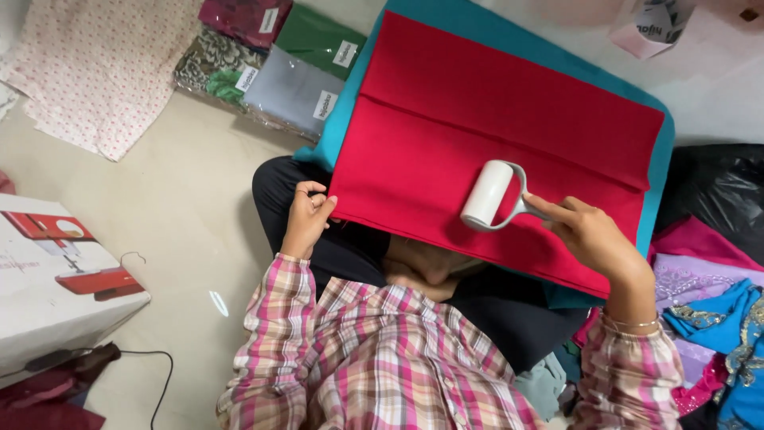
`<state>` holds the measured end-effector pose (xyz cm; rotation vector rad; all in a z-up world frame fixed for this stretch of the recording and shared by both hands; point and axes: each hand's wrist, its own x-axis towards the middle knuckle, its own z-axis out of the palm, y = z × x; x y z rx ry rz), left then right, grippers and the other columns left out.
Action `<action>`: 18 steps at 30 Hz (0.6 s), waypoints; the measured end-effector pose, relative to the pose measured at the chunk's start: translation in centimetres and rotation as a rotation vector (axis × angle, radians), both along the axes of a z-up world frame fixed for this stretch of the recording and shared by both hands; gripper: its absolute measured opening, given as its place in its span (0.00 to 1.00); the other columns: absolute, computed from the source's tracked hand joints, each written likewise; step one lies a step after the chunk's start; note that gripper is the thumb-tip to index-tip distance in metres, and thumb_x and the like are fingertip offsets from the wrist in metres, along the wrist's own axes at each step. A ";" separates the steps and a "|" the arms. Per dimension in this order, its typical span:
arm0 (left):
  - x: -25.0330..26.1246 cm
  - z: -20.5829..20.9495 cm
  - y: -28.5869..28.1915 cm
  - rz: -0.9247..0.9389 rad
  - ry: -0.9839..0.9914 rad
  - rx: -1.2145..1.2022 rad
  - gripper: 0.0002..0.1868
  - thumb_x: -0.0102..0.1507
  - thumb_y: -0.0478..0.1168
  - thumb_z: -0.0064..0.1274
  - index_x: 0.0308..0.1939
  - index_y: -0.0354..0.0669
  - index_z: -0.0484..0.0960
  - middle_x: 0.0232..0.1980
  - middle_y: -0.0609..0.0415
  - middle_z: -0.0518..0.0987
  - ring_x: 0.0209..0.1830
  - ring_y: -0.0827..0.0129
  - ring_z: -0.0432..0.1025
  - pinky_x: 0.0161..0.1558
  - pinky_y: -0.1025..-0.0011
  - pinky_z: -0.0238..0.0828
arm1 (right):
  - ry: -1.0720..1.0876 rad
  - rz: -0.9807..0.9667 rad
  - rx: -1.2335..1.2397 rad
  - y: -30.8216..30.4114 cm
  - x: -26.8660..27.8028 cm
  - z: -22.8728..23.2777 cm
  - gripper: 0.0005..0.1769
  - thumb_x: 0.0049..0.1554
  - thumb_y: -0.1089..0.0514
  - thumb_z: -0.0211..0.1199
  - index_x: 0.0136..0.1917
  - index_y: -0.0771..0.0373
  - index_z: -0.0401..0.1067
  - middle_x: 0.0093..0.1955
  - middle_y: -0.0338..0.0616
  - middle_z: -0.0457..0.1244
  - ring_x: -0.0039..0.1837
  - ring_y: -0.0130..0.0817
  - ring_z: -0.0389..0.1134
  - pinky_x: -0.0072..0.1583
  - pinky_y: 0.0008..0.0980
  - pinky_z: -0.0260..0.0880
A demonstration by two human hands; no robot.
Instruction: A person uses a lint roller to clean a red piece of fabric and then folds it while sitting on the floor.
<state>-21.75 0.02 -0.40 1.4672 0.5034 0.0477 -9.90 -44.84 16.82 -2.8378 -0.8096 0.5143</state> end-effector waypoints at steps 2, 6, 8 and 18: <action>-0.2 -1.2 0.1 0.046 -0.001 -0.003 0.15 0.66 0.36 0.52 0.51 0.44 0.62 0.30 0.57 0.71 0.30 0.79 0.68 0.26 0.80 0.67 | -0.022 0.045 0.026 1.2 0.0 -0.3 0.35 0.64 0.60 0.56 0.80 0.32 0.59 0.39 0.42 0.52 0.36 0.43 0.56 0.41 0.46 0.58; -1.0 -0.7 0.2 0.030 -0.099 -0.027 0.16 0.68 0.32 0.50 0.54 0.37 0.60 0.36 0.48 0.77 0.27 0.70 0.77 0.29 0.81 0.75 | -0.076 0.164 0.047 9.2 0.3 -0.5 0.30 0.63 0.52 0.57 0.77 0.31 0.63 0.44 0.51 0.63 0.47 0.57 0.70 0.50 0.51 0.74; -1.1 0.0 0.2 0.032 -0.103 -0.012 0.15 0.68 0.32 0.49 0.54 0.37 0.60 0.36 0.48 0.77 0.26 0.71 0.76 0.28 0.81 0.75 | -0.094 0.252 0.135 13.5 0.7 -1.1 0.29 0.64 0.53 0.56 0.77 0.35 0.64 0.43 0.52 0.62 0.46 0.58 0.69 0.48 0.51 0.73; -1.0 1.0 0.2 0.000 -0.092 0.158 0.08 0.68 0.32 0.47 0.51 0.41 0.68 0.33 0.52 0.77 0.20 0.75 0.70 0.22 0.80 0.68 | -0.128 0.280 0.228 16.4 -0.3 -1.3 0.28 0.64 0.54 0.57 0.76 0.35 0.65 0.43 0.54 0.63 0.46 0.59 0.70 0.50 0.53 0.73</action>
